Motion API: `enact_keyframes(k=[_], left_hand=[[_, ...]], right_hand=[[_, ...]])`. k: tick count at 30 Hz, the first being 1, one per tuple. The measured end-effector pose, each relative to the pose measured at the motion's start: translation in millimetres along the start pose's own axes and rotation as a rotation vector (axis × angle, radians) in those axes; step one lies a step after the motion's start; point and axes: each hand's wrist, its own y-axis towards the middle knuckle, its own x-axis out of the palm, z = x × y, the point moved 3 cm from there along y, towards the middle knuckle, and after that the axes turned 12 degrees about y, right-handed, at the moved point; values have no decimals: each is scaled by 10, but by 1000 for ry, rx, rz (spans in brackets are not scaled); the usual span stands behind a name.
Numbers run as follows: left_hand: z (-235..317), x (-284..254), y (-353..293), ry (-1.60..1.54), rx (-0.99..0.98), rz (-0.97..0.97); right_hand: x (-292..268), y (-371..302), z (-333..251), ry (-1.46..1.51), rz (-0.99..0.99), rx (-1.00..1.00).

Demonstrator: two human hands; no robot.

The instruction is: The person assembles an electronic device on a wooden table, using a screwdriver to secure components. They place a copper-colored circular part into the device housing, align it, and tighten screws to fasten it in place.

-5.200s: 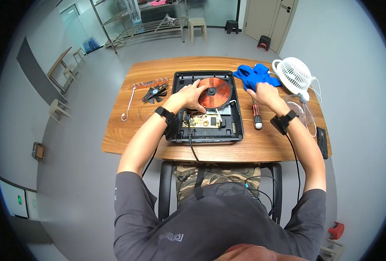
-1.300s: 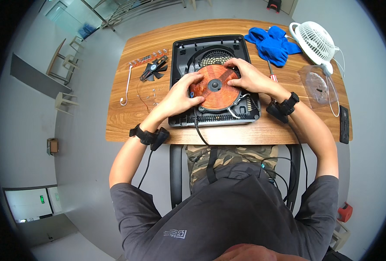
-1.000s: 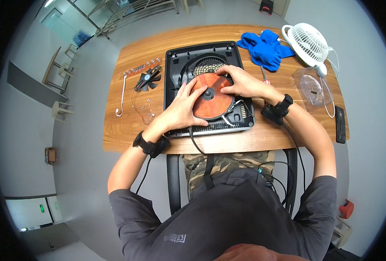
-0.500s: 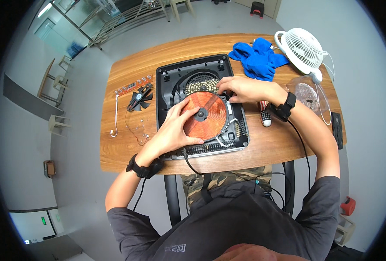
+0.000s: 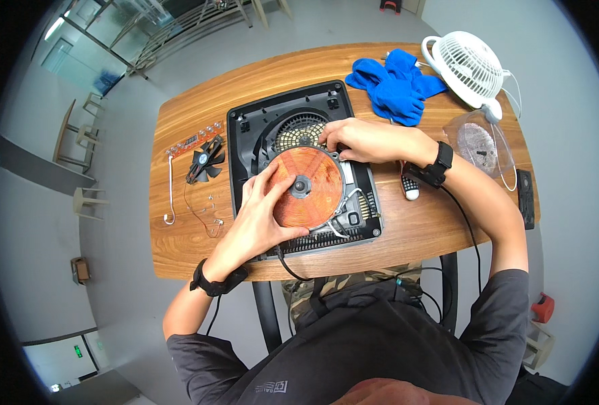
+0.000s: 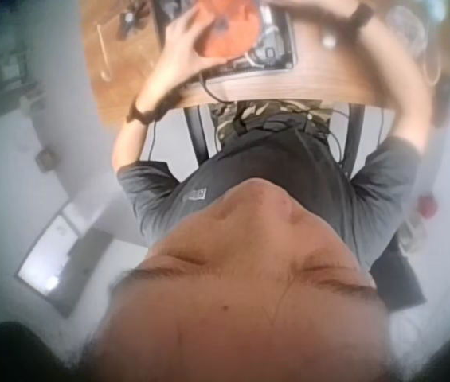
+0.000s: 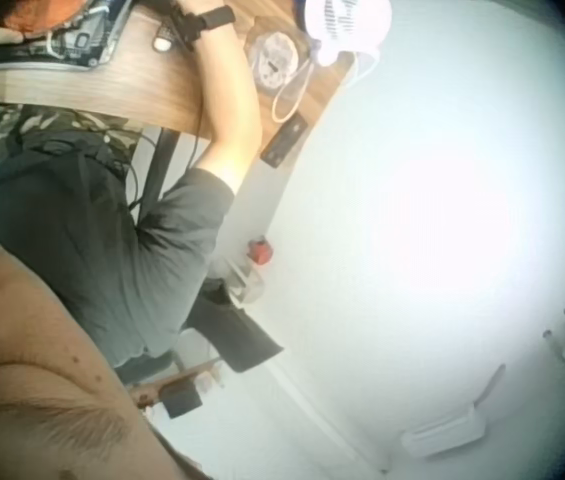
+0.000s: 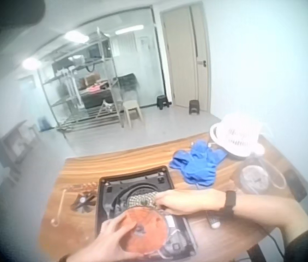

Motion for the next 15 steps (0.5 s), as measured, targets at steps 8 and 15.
enact_keyframes(k=[8,15], left_hand=[[-1,4,16,12,-18,13],[10,-6,17,34,-18,22]], right_hand=[[25,65,43,-6,15,-2],[39,77,98,48,27,-47]])
